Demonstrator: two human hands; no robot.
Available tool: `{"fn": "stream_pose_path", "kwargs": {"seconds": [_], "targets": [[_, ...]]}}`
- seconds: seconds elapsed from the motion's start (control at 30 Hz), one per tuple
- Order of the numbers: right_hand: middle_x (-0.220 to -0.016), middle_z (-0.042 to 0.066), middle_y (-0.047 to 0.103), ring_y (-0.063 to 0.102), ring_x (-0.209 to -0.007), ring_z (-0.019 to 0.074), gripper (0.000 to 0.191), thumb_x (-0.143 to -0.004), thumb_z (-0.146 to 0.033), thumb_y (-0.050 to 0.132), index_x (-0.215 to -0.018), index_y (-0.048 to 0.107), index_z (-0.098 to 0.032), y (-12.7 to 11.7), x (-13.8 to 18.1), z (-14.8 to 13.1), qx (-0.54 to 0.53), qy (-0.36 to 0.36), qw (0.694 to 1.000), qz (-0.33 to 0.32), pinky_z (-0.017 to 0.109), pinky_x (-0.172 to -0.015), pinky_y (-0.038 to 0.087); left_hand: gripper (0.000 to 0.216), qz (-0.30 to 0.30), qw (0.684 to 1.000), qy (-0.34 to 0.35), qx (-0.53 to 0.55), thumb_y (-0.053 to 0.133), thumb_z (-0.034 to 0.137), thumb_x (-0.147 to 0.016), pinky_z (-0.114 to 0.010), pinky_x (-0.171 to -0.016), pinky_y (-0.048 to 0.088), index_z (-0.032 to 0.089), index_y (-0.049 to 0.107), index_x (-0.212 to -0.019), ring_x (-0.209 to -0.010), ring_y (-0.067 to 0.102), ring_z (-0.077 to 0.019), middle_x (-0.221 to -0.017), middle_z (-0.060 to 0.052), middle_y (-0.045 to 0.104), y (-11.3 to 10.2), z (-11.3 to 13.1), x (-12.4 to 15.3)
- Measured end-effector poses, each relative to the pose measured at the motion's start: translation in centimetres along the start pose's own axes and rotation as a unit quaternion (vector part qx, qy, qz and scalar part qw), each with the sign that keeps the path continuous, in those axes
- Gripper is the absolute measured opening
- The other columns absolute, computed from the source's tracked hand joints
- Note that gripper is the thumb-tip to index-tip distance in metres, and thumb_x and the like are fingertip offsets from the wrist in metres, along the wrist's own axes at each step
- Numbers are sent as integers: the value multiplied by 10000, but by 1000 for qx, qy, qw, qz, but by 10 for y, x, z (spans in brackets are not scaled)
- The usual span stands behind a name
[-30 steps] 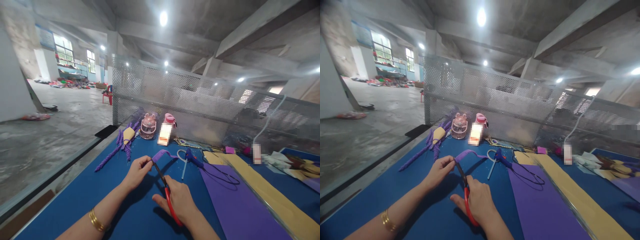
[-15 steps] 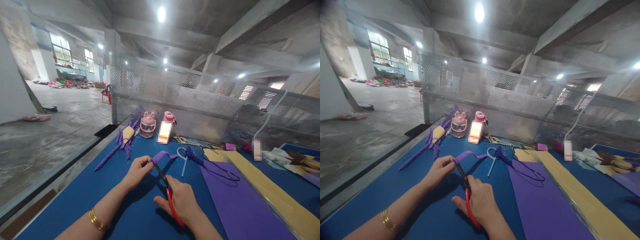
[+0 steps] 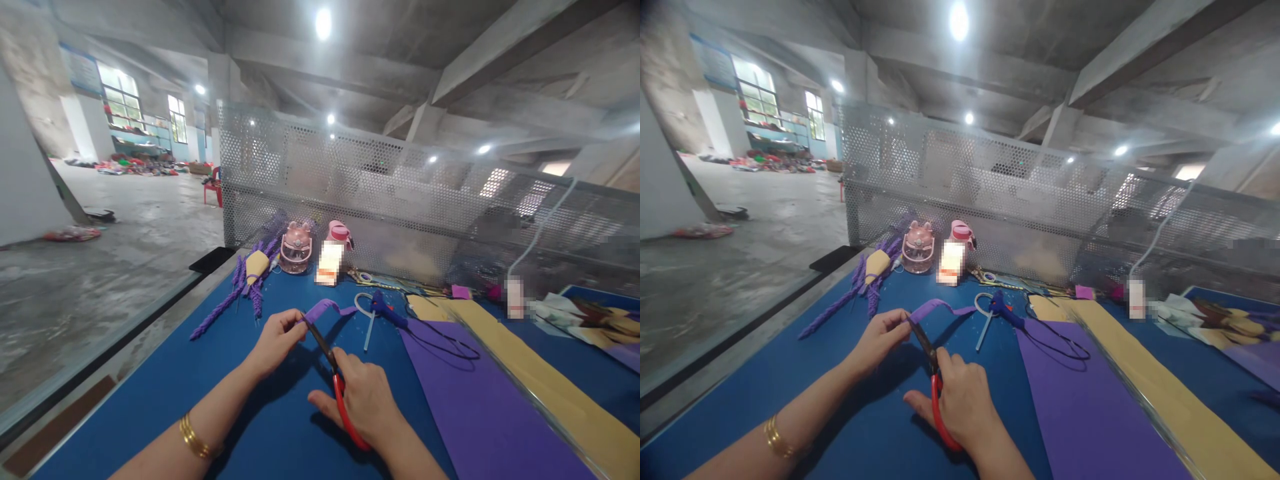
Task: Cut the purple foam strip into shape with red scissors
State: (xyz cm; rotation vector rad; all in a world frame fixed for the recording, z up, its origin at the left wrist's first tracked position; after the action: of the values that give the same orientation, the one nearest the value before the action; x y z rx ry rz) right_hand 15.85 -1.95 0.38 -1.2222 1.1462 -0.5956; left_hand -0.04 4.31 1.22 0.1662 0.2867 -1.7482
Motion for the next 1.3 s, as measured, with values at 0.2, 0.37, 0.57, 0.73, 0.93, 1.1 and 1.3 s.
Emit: {"fn": "stream_pose_path", "kwargs": {"seconds": [0.2, 0.37, 0.57, 0.73, 0.93, 1.1, 1.3], "targets": [[-719, 35, 632, 615, -603, 215, 554, -782, -685, 459, -998, 516, -178, 2, 0, 2, 11, -8, 1000, -10, 257, -510, 235, 280, -5, 1000, 2, 0, 565, 379, -755, -204, -448, 243, 157, 509, -593, -448, 325, -70, -492, 57, 409, 0, 1, 1], [-700, 35, 642, 622, -579, 210, 531, -835, -677, 375, -938, 519, -177, 2, -1, 3, 11, -17, 1000, -14, 263, -502, 212, 275, -21, 1000, -10, 5, 563, 378, -758, -206, -443, 250, 151, 517, -610, -447, 333, -68, -512, 46, 436, 1, -3, 1], [-686, 45, 663, 643, -580, 216, 505, -873, -646, 338, -852, 521, -176, 3, -2, 5, 8, -19, 1000, -9, 270, -490, 201, 269, -32, 999, -12, 17, 567, 382, -760, -204, -444, 269, 148, 526, -633, -446, 349, -68, -521, 47, 439, 1, -7, 0], [-656, 34, 664, 642, -538, 202, 529, -904, -631, 253, -850, 519, -176, 9, -2, 9, 10, -44, 999, 24, 273, -472, 190, 286, -31, 999, -23, 8, 564, 397, -762, -200, -438, 254, 145, 516, -634, -440, 336, -64, -510, 53, 430, 2, -8, 0], [-648, 22, 664, 638, -526, 186, 498, -918, -607, 256, -857, 507, -182, 13, -1, 11, 22, -57, 997, 46, 274, -466, 201, 277, -24, 999, -26, 12, 564, 376, -765, -197, -438, 259, 145, 503, -627, -440, 346, -60, -514, 50, 447, 2, -7, 0], [-644, 21, 661, 638, -523, 190, 472, -928, -583, 268, -853, 506, -184, 14, -2, 12, 24, -60, 997, 44, 276, -463, 203, 294, -26, 999, -20, 9, 555, 386, -777, -200, -435, 254, 148, 489, -618, -434, 343, -58, -515, 47, 454, 2, -9, 0], [-633, 19, 658, 635, -516, 189, 494, -921, -601, 254, -825, 506, -188, 12, -2, 11, 31, -57, 997, 53, 271, -466, 204, 285, -35, 999, -17, 15, 554, 379, -780, -201, -433, 246, 148, 489, -625, -430, 338, -55, -502, 55, 434, 1, -9, 0]]}}
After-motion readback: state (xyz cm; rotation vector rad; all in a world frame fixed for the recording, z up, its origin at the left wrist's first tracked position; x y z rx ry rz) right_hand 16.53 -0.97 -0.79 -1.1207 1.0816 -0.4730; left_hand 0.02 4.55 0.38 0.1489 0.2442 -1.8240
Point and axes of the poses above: each hand's wrist, its own x-axis away from the middle knuckle, its own y-axis out of the palm, z = x × y, the point moved 4 cm from there along -x, towards the middle knuckle
